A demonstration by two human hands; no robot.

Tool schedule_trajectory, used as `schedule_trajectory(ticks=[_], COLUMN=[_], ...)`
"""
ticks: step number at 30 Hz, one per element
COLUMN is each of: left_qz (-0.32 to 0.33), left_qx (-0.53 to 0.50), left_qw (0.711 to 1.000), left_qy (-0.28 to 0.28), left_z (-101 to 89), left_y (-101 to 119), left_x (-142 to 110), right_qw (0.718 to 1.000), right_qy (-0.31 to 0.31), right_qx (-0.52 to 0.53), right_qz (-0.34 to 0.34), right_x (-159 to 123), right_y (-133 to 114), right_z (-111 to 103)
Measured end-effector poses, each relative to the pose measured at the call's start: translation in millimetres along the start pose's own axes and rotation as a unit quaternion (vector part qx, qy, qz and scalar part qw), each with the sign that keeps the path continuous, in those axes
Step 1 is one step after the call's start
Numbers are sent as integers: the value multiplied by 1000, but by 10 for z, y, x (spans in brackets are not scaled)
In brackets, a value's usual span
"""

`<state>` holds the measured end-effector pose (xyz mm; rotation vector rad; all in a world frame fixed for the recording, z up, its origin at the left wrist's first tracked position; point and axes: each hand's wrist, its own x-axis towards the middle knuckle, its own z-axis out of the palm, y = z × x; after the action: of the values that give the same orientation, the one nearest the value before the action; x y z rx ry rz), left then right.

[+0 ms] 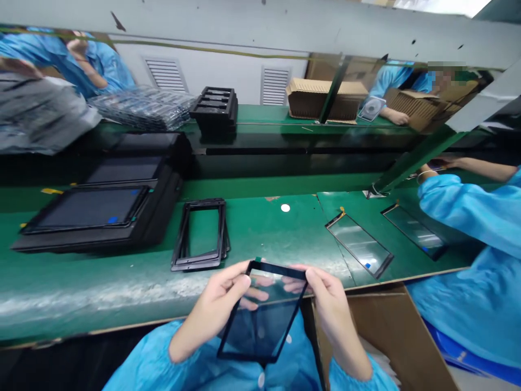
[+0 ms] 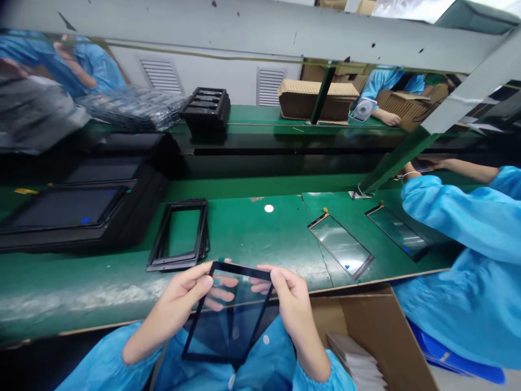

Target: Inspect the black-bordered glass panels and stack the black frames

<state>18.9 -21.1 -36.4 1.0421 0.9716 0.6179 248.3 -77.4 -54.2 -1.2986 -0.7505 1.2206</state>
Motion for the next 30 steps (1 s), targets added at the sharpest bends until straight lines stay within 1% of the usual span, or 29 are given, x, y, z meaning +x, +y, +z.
schedule_trajectory(ticks=[3,6,11,13,15,16,17,18,19,20,21,22,23,24,25,26,27,28,30], left_qz=[-5,-8,-16,-1,58,96,131,153,160,150,126,97,70,50,40,38,42,47,50], left_qx=[-21,-31,-20,2,72,129,192,251,295,316,310,280,233,178,124,80,48,28,12], left_qw=[1000,999,999,1000,995,987,972,956,941,935,939,952,968,982,991,995,995,994,993], left_qy=[14,26,21,14,24,28,20,-2,-31,-61,-81,-81,-60,-23,17,52,80,99,110], left_z=[16,23,-8,-28,-39,-38,-31,-20,-5,11,24,33,35,28,15,-4,-27,-52,-104], left_y=[-35,-73,-112,-94,-45,-10,28,66,100,129,150,163,169,168,162,151,136,117,66], left_x=[-17,-19,-11,-13,-14,-14,-12,-9,-7,-5,-6,-11,-19,-30,-43,-54,-63,-66,-56], right_qw=[999,999,997,995,994,993,991,988,985,982,980,976,970,962,957,957,966,977,994], right_qy=[3,-8,-7,-6,-22,-41,-63,-83,-97,-97,-80,-45,-1,43,79,95,93,78,34], right_qx=[32,37,-10,-30,-51,-66,-83,-100,-115,-125,-134,-144,-158,-172,-182,-183,-170,-144,-78], right_qz=[2,-10,-79,-97,-96,-89,-83,-81,-87,-102,-126,-156,-185,-206,-213,-203,-173,-134,-63], right_x=[31,27,-5,-22,-40,-46,-49,-48,-42,-30,-14,5,25,45,64,79,89,94,82], right_y=[50,48,-28,-47,-46,-39,-32,-27,-29,-38,-57,-81,-106,-125,-133,-126,-103,-68,16], right_z=[16,46,54,55,85,113,149,187,220,239,236,208,153,76,-15,-108,-193,-262,-330])
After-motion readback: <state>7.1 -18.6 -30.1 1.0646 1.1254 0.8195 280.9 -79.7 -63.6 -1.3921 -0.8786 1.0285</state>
